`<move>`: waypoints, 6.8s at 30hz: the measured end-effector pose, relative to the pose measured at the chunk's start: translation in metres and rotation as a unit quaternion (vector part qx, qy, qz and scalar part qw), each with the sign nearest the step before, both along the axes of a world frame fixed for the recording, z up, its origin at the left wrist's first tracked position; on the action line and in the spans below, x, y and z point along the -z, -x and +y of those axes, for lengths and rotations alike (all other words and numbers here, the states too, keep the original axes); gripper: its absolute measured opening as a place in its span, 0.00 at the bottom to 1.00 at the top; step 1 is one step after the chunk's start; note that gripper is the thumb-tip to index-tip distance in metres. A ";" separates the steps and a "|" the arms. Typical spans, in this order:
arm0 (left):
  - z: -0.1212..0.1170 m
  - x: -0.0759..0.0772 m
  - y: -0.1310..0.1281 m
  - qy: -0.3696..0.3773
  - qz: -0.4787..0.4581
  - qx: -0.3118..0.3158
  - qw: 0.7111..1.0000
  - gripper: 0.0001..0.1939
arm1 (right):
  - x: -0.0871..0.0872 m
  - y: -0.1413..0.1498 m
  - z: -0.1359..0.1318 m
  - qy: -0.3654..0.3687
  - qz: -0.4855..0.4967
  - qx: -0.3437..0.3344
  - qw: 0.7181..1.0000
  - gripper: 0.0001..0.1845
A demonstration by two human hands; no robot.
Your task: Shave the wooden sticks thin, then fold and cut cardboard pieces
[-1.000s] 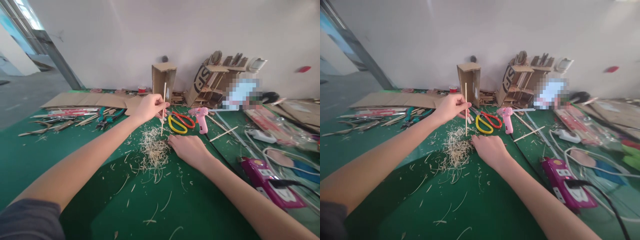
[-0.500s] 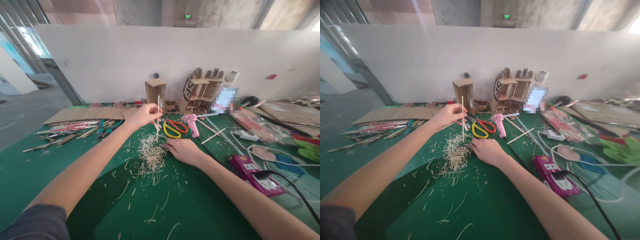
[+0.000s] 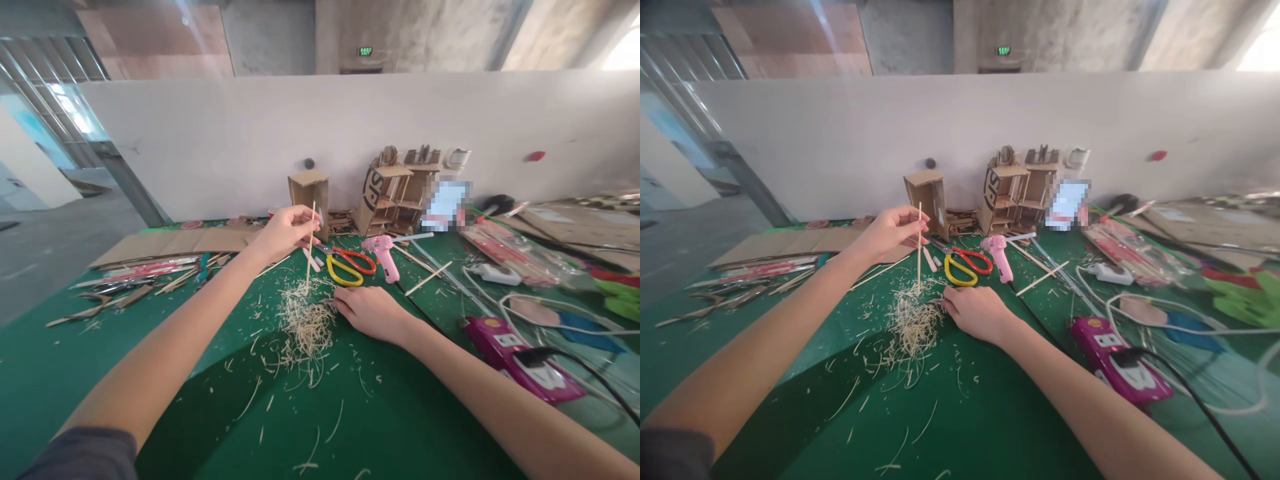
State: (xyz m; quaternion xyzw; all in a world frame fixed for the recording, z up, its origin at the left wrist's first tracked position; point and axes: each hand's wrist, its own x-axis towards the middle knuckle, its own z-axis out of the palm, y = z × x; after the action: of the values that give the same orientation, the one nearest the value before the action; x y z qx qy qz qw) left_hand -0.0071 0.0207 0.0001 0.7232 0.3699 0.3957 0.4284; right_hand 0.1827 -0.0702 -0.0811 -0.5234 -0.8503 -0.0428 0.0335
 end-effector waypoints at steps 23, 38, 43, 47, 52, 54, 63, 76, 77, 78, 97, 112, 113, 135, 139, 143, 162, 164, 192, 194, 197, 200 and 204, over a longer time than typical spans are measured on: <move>-0.001 0.002 0.001 -0.090 -0.019 0.031 0.995 0.10 | -0.016 0.008 0.013 -0.165 0.062 0.043 0.983 0.23; -0.001 0.002 0.002 -0.071 -0.006 0.025 0.997 0.05 | 0.001 0.024 0.012 -0.092 -0.015 0.045 0.995 0.23; -0.005 0.003 -0.002 -0.070 0.004 0.027 0.997 0.05 | -0.010 0.026 0.018 -0.174 0.039 0.102 0.979 0.26; -0.006 0.005 -0.004 -0.078 -0.006 0.035 0.996 0.05 | -0.008 0.025 0.015 -0.149 0.020 0.105 0.983 0.24; -0.005 0.003 0.000 -0.073 -0.006 0.023 0.997 0.04 | -0.001 0.024 0.011 -0.108 -0.013 0.056 0.992 0.22; -0.006 0.001 0.001 -0.066 0.001 0.026 0.997 0.05 | -0.004 0.022 0.014 -0.149 0.012 0.089 0.985 0.24; -0.009 -0.001 -0.003 -0.073 -0.002 0.047 0.996 0.05 | -0.011 0.021 0.017 -0.141 0.022 0.104 0.984 0.22; -0.008 0.001 0.002 -0.073 -0.004 0.029 0.997 0.08 | 0.005 0.022 0.012 -0.092 -0.022 0.042 0.995 0.20; -0.007 0.000 0.003 -0.069 -0.002 0.029 0.997 0.08 | 0.004 0.022 0.014 -0.121 -0.015 0.052 0.991 0.21; -0.007 -0.001 0.004 -0.065 0.000 0.031 0.997 0.08 | 0.003 0.022 0.016 -0.147 -0.008 0.065 0.987 0.23; -0.015 -0.008 0.001 -0.035 0.058 0.106 0.992 0.05 | 0.002 0.016 0.019 -0.204 0.049 0.067 0.975 0.24; -0.012 -0.002 -0.001 -0.036 0.049 0.105 0.993 0.04 | -0.001 0.020 0.013 -0.135 0.024 0.085 0.987 0.23; -0.013 -0.002 -0.001 -0.038 0.048 0.104 0.993 0.05 | 0.001 0.021 0.011 -0.126 0.026 0.084 0.988 0.22; -0.010 -0.002 -0.001 -0.043 0.056 0.085 0.994 0.06 | 0.006 0.025 0.007 -0.093 -0.008 0.094 0.991 0.20; -0.011 -0.002 0.000 -0.050 0.060 0.073 0.994 0.07 | 0.002 0.025 0.007 -0.076 0.003 0.090 0.993 0.19; -0.012 -0.001 0.000 -0.048 0.057 0.068 0.995 0.06 | -0.004 0.025 0.007 -0.057 0.016 0.088 0.994 0.19; -0.015 -0.005 0.001 -0.046 0.062 0.076 0.994 0.06 | 0.000 0.029 0.009 -0.102 0.017 0.106 0.989 0.24; -0.016 -0.006 0.001 -0.046 0.063 0.072 0.994 0.05 | 0.005 0.031 0.009 -0.100 0.002 0.099 0.990 0.23; -0.014 -0.005 0.002 -0.057 0.063 0.061 0.995 0.03 | 0.013 0.029 0.012 -0.128 -0.026 0.112 0.985 0.26; -0.012 -0.005 0.002 -0.056 0.064 0.057 0.995 0.03 | 0.011 0.028 0.015 -0.138 -0.030 0.116 0.983 0.27; -0.010 -0.004 0.002 -0.062 0.064 0.053 0.995 0.03 | 0.013 0.030 0.015 -0.111 -0.032 0.108 0.987 0.25; -0.011 -0.004 0.002 -0.064 0.068 0.051 0.994 0.03 | 0.019 0.032 0.012 -0.069 -0.039 0.077 0.994 0.23; -0.012 -0.006 0.001 -0.060 0.070 0.052 0.994 0.04 | 0.020 0.032 0.010 -0.096 -0.040 0.073 0.992 0.24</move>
State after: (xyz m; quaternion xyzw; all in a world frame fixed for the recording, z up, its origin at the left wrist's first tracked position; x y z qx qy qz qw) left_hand -0.0076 0.0083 0.0057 0.7918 0.3366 0.3425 0.3774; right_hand 0.1512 -0.0607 -0.1011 -0.5764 -0.8025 -0.1470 0.0465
